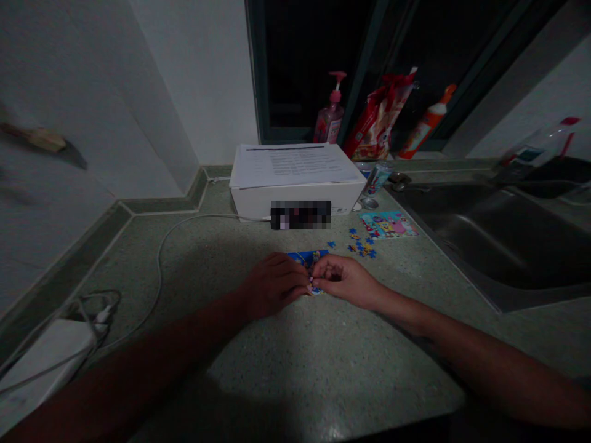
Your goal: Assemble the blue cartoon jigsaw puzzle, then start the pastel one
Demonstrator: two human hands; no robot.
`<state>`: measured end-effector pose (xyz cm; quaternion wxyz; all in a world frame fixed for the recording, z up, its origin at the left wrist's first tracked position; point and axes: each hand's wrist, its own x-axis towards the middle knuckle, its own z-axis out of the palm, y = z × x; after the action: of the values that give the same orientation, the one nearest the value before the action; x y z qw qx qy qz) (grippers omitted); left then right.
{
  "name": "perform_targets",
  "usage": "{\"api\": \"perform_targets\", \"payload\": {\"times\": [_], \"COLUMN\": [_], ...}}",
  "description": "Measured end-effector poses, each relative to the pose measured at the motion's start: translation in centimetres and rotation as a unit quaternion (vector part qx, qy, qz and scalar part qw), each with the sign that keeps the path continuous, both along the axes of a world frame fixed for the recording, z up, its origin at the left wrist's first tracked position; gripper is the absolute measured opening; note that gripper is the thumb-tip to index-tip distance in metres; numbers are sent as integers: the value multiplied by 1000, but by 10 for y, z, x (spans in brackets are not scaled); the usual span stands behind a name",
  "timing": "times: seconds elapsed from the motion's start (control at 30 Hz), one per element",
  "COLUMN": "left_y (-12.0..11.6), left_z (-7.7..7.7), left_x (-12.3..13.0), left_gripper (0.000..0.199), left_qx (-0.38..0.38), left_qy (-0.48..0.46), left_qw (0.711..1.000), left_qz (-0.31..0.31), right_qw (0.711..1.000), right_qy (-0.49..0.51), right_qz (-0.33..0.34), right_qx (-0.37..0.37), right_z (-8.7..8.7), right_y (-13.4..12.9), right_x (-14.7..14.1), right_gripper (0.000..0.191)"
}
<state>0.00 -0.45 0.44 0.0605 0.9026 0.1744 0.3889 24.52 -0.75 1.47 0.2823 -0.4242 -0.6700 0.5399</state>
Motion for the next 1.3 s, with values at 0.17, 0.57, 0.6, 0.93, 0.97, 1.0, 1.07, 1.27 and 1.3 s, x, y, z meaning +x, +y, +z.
{"api": "perform_targets", "payload": {"times": [0.17,0.57,0.6,0.93,0.97,1.0,1.07,1.27,1.3], "left_y": [-1,-3,-2,6,6,6,6,6,5], "left_z": [3,4,4,-3,-3,-4,-4,-2,-2], "left_x": [0,-2,-2,-2,-2,-2,-2,-1,0], "left_gripper": [5,6,5,6,7,7,7,8,9], "left_qx": [14,9,12,-33,-35,-37,-41,-63,-67], "left_qy": [6,33,26,37,43,49,58,91,96], "left_qw": [1000,999,999,990,989,989,987,984,983], "left_qz": [7,30,35,134,136,138,142,139,139], "right_qw": [1000,1000,1000,896,886,877,862,842,841], "right_qy": [13,-2,-13,-199,-216,-231,-256,-275,-274], "right_qz": [-11,-12,-17,20,30,38,49,74,80], "right_qx": [-10,4,20,396,410,420,434,458,460], "right_z": [-2,-2,-2,6,7,7,7,5,4], "right_y": [0,-1,-1,6,7,7,8,9,9], "right_x": [-2,-3,-1,21,22,23,24,25,25], "right_gripper": [29,23,22,19,20,20,20,21,21]}}
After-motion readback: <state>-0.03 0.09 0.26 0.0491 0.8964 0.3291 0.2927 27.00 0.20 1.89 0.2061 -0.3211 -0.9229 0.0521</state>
